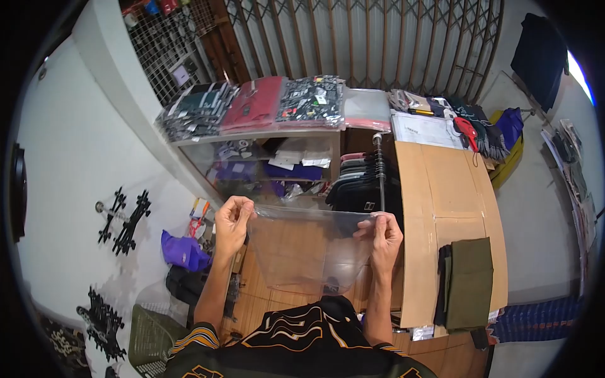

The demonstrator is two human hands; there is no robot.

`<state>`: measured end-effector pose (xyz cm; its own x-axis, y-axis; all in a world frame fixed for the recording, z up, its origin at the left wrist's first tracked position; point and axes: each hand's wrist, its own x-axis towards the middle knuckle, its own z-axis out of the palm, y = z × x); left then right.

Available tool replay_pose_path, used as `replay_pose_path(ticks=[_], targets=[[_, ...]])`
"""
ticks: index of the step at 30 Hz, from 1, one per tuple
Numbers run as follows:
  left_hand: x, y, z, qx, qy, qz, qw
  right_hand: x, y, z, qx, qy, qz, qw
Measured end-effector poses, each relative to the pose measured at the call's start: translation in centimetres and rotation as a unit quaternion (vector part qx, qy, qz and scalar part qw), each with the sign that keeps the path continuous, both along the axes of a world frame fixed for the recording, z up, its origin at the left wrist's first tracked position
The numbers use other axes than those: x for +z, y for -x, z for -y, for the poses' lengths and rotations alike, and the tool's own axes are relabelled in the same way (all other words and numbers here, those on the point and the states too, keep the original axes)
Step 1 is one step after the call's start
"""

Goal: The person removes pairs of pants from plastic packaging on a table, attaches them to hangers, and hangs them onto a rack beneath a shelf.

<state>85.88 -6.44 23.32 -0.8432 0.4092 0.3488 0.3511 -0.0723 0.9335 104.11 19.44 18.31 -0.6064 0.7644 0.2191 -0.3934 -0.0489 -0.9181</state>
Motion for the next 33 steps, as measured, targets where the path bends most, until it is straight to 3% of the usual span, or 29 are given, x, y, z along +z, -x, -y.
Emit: replay_pose_path(ticks=[8,12,15,24,33], targets=[[-1.3,7.1,-8.5,0.0,-0.051,0.071,0.996,0.9,5.5,-7.5,-0.053,0.016,0.016,0.998],[-2.1,10.6,-12.9,-0.068,-0.103,0.072,0.99,1.0,7.0,-10.9,-0.086,0.02,0.034,0.996],[-2.6,13.3,-16.1,-0.123,-0.069,-0.007,0.99,0.5,7.9,-13.6,-0.115,0.018,0.036,0.993],[0.0,22.1,-26.2,-0.229,0.051,-0.089,0.968,2.5,12.4,-20.3,-0.244,-0.047,0.042,0.968],[2.4,32.9,-38.3,-0.29,0.047,-0.147,0.945,5.1,19.7,-27.2,-0.338,-0.129,0.035,0.931]])
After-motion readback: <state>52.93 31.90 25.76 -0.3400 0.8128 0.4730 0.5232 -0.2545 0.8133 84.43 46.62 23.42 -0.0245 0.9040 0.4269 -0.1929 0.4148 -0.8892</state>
